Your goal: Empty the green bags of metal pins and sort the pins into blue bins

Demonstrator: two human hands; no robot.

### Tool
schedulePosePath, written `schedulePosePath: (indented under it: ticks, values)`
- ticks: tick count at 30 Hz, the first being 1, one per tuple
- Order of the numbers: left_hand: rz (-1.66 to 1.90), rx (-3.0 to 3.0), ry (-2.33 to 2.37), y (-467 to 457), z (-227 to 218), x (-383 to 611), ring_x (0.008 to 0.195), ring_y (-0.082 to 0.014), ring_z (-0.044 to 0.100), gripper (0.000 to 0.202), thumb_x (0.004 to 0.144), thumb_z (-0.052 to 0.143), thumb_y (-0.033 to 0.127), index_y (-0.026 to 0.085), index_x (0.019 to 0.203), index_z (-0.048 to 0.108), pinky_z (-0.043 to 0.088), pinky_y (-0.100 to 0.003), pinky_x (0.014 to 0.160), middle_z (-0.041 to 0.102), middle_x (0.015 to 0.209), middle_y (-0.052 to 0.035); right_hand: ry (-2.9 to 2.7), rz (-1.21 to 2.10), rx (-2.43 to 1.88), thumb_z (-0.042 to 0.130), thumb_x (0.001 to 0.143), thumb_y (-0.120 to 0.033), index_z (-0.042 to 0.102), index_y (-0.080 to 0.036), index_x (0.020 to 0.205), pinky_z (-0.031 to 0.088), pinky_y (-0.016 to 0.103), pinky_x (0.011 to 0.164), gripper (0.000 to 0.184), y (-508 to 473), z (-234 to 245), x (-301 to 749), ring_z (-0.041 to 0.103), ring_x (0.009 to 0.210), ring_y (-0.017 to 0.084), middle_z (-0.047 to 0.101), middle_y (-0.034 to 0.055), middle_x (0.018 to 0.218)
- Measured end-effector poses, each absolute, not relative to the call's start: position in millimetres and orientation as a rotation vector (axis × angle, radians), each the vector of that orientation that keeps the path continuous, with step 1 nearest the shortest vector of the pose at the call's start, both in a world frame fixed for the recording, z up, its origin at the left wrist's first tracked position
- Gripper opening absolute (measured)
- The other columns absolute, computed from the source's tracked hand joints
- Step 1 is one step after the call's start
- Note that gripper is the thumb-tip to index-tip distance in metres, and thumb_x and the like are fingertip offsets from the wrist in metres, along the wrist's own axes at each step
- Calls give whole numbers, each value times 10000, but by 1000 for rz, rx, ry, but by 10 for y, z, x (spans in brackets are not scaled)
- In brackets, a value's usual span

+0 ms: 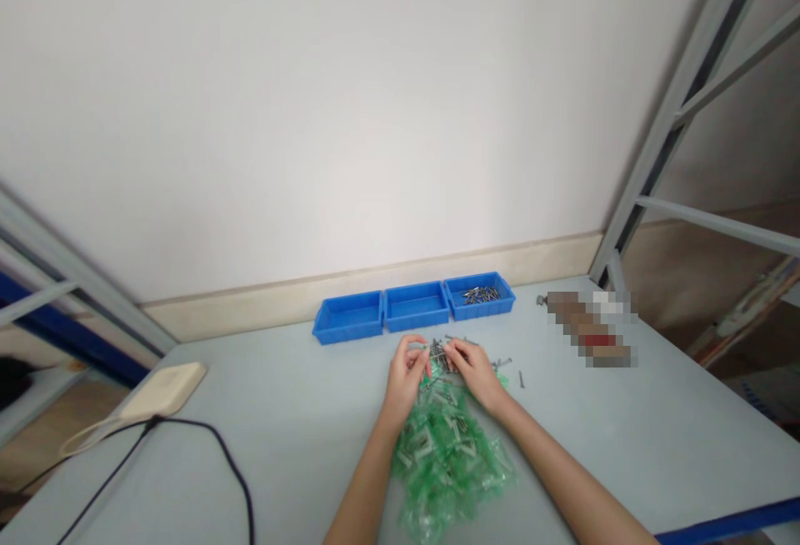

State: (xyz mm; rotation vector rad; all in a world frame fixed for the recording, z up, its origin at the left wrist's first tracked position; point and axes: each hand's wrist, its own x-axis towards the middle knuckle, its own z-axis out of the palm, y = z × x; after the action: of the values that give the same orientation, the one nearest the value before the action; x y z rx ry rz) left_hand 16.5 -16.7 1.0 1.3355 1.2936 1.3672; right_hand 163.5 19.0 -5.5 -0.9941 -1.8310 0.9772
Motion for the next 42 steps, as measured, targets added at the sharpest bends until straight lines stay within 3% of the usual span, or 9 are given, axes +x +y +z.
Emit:
schedulePosePath:
  ticks: [6, 13, 21, 25, 29, 35, 39, 42]
  values:
    - [1461, 1364, 1320, -166, 11, 148, 667, -143, 579, 325, 752, 592, 405, 184, 954, 465, 416, -251, 616, 600, 696, 7, -1763, 1021, -967, 453, 869, -412, 563, -185, 731, 390, 253, 609, 288, 181, -34, 1637, 518, 612, 143, 596, 6, 656]
    - [1388, 1356, 1306, -192, 21, 167, 499, -111, 472, 285, 806, 523, 418, 179, 955, 473, 340, -227, 512, 481, 518, 62, -1809, 1019, -991, 418, 879, -436, 478, -190, 566, 350, 251, 571, 403, 150, 15, 1643, 472, 559, 136, 510, -11, 553]
    - [1408, 1389, 1325, -197, 28, 170, 611, -136, 539, 335, 781, 548, 453, 190, 967, 461, 381, -236, 565, 546, 623, 29, -1792, 1035, -953, 435, 874, -449, 558, -188, 711, 377, 252, 609, 332, 200, -49, 1643, 509, 617, 149, 574, 0, 657]
    - [1384, 1361, 1292, -214, 2, 187, 463, -101, 441, 287, 818, 498, 454, 188, 915, 452, 314, -214, 482, 447, 506, 72, -1859, 991, -969, 404, 889, -440, 506, -193, 626, 362, 251, 600, 375, 175, -70, 1660, 490, 594, 146, 537, -6, 600]
    - [1448, 1354, 1318, -199, -25, 169, 406, -85, 405, 288, 845, 446, 423, 191, 1012, 415, 303, -204, 444, 513, 545, 67, -1875, 949, -971, 378, 903, -426, 504, -191, 629, 366, 249, 588, 382, 245, -32, 1682, 494, 589, 144, 544, -3, 597]
    - [1567, 1249, 1327, -135, -4, 59, 425, -91, 451, 180, 787, 444, 261, 186, 949, 464, 345, -200, 467, 588, 583, 42, -1970, 237, -1279, 333, 926, -392, 601, -168, 789, 382, 343, 807, 375, 884, 343, 1972, 532, 873, 221, 634, 92, 867]
    - [1572, 1218, 1371, -138, -28, -8, 416, -79, 435, 107, 749, 430, 179, 160, 745, 535, 327, -189, 456, 573, 535, 28, -2277, -130, -1436, 423, 904, -393, 596, -156, 1047, 372, 407, 801, 327, 1115, 482, 2198, 489, 1026, 300, 550, 169, 1178]
    - [1601, 1198, 1293, -119, -25, -47, 403, -72, 427, 115, 756, 425, 164, 158, 741, 539, 319, -176, 444, 554, 505, 39, -2388, -197, -1292, 411, 920, -367, 545, -162, 1134, 370, 356, 755, 326, 927, 427, 2242, 522, 987, 270, 566, 152, 1152]
